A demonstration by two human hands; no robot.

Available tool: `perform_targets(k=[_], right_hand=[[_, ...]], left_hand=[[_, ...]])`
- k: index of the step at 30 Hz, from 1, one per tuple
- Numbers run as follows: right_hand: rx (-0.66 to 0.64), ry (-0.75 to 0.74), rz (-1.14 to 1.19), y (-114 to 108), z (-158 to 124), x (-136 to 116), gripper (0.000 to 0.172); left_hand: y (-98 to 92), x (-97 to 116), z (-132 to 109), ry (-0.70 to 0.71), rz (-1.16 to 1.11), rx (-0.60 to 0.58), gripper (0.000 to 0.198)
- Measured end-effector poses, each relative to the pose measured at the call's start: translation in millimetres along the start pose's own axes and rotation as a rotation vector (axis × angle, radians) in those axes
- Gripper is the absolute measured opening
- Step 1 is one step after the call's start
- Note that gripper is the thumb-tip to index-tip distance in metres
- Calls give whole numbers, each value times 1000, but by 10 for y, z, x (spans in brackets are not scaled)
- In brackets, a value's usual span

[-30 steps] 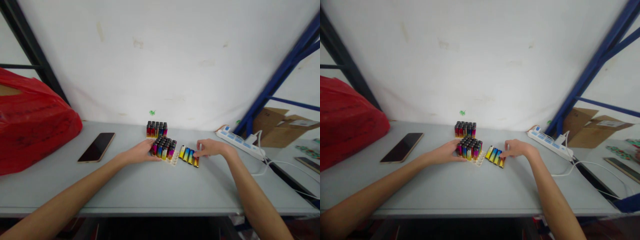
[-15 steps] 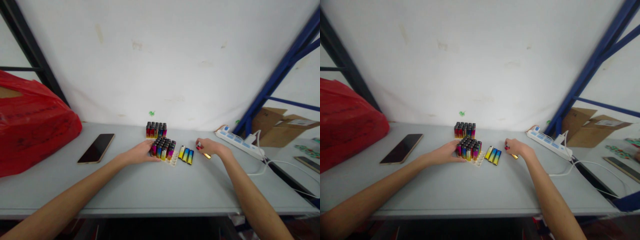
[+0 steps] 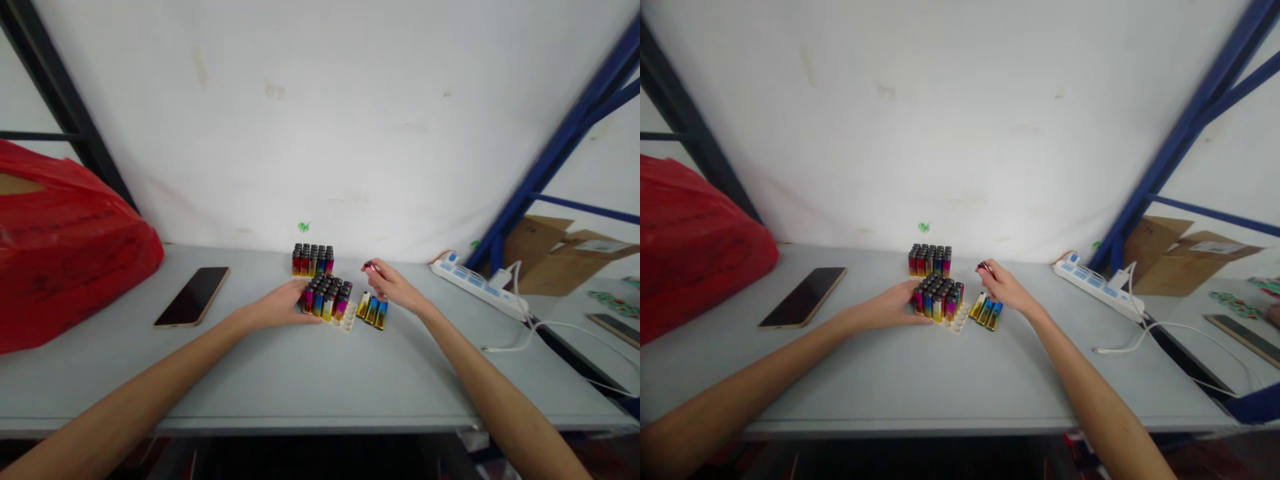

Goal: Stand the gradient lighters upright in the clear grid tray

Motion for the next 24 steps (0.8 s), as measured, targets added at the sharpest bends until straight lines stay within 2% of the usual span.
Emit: perform_targets(k=[3,5,8,11,13,19,24], right_hand=[[171,-43,-81,51,10,-44,53],[220,-41,-63,100,10,-68,61],[213,73,124,204,0,-73,66],[165,209,315,323,-19,-82,59],[145,242,382,379,-31,-105,53],[139,208,401,407,-48,-158,47],[110,128,415,376,-43,-155,62]], left_hand=[[-2,2,-4,-2,-11,11,67],[-9,8,-5,-1,-15,18,68],[-15,18,-1,1,-14,7,65],[-16,22,3,-4,-17,-7,63],[-18,24,5,-9,-15,-6,64],[-12,15,6,-2,5,-13,66],[-3,-4,8,8,8,-13,65]])
Point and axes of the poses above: each hand's wrist, its own z-axis towards the middle knuckle, its own y-axis out of the palm, x = y × z, the point moved 3 cm from there along z, towards the middle knuckle, and after that the axes turned 3 degrees about y, right-handed, at the moved point
